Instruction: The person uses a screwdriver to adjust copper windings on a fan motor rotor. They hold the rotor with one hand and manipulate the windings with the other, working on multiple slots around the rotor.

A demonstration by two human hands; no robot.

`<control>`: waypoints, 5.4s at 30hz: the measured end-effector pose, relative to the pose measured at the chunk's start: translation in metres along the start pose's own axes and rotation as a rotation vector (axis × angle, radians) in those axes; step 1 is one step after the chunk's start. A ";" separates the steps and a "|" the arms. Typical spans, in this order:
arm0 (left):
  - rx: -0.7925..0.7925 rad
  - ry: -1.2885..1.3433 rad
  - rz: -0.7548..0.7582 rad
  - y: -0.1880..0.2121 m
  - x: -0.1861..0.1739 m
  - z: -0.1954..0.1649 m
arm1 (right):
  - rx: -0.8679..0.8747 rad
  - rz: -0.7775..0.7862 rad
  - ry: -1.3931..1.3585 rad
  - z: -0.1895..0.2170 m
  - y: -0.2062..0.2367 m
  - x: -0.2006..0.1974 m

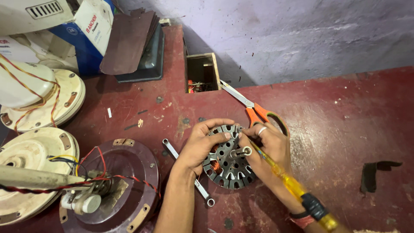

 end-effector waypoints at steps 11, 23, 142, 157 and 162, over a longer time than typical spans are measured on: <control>-0.005 0.024 -0.015 -0.003 -0.002 0.003 | -0.085 -0.027 0.018 0.002 0.000 0.002; -0.046 -0.001 -0.005 -0.001 0.001 0.005 | 0.115 -0.156 -0.126 -0.021 0.003 0.000; 0.070 0.003 -0.090 -0.003 -0.001 -0.001 | -0.129 -0.156 -0.026 0.002 0.006 -0.012; 0.053 -0.006 -0.110 -0.001 0.001 -0.003 | -0.102 -0.172 -0.051 -0.004 0.010 -0.010; 0.056 -0.028 -0.125 -0.002 0.000 -0.002 | -0.097 -0.189 -0.001 -0.005 0.008 -0.008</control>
Point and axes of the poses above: each hand's wrist, its own y-axis away from the middle knuckle, its own x-axis out of the palm, z = x × y, the point moved 5 cm from there along -y, towards the middle knuckle, and after that the axes turned 6 degrees about -x, right-handed, at the moved point
